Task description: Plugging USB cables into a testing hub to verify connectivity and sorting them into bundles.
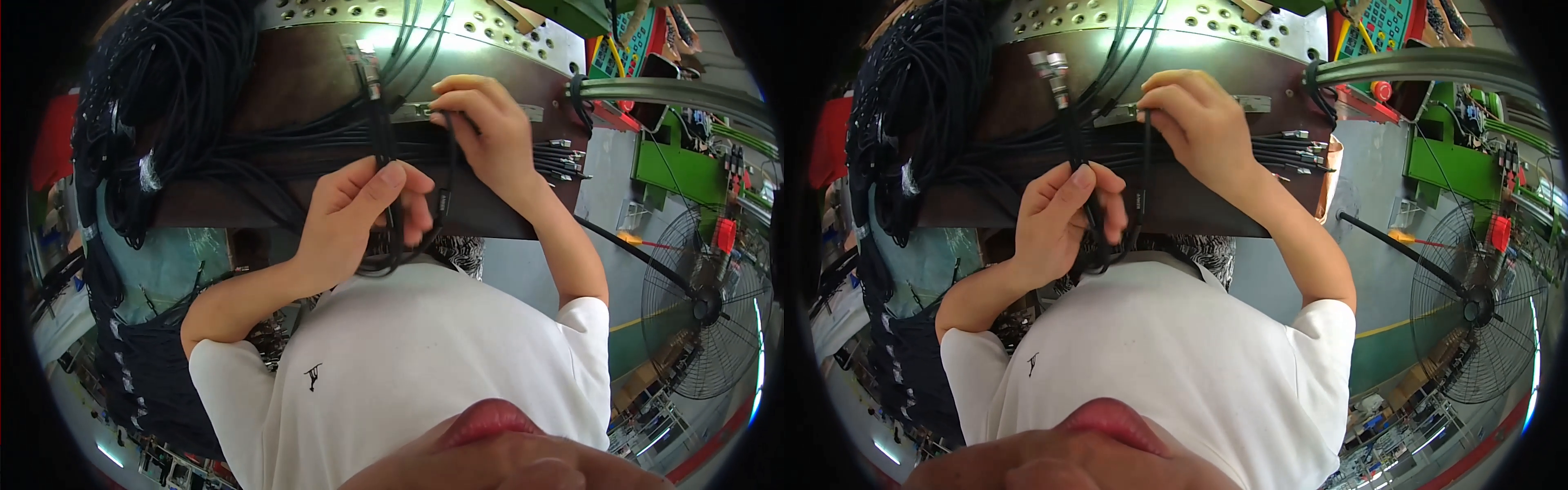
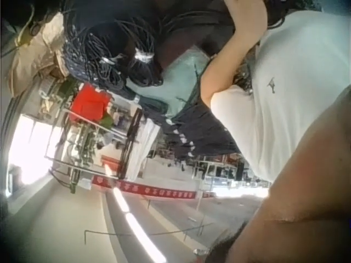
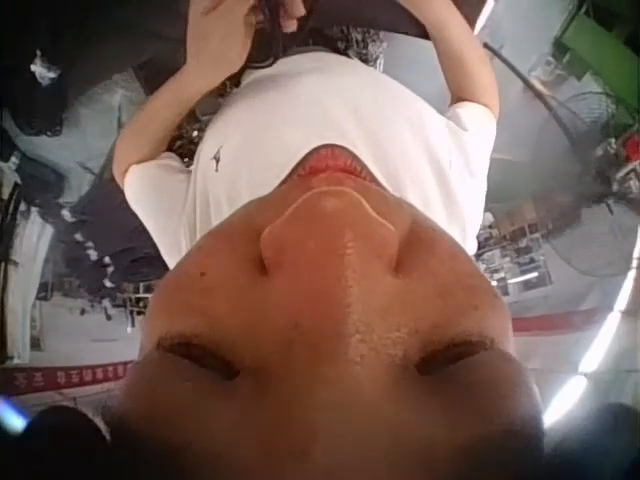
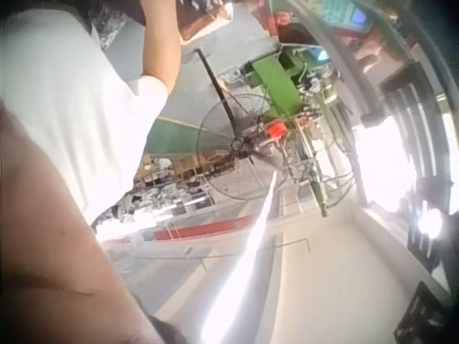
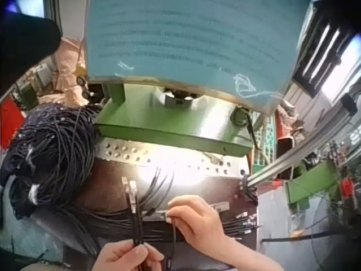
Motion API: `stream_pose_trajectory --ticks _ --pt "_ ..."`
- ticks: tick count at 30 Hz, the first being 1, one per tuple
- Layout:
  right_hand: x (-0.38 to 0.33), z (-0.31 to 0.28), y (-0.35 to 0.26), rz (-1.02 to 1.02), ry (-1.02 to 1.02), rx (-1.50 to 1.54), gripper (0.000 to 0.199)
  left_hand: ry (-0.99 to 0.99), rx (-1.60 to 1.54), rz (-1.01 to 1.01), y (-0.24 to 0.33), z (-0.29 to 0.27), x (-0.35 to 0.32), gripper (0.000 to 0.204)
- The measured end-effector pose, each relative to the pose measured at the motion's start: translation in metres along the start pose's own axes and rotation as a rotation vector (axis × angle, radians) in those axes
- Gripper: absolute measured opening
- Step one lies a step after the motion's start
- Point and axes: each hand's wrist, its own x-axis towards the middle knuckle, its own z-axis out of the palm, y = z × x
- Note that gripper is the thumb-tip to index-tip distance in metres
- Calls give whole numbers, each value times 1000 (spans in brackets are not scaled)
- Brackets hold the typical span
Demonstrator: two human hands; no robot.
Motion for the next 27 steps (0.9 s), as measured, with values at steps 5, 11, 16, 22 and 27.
stream_pose_trajectory --ticks 5,11,16,22,27 --pt "-5 6 -2 2 -12 -121 21 -186 -284 -205 -3 -1 -1 35" --pt "2 -10 -6 -102 -146 -280 24 -224 -296 -236 -6 0 0 36" --pt "3 -10 -18 -123 -117 -373 31 -237 -286 -237 -4 0 2 38" --pt "11 -10 -9 -228 31 -348 26 -309 -236 -261 -2 0 2 40" --pt "-16 -11 -4 127 52 -87 16 2 -33 38 4 2 1 41"
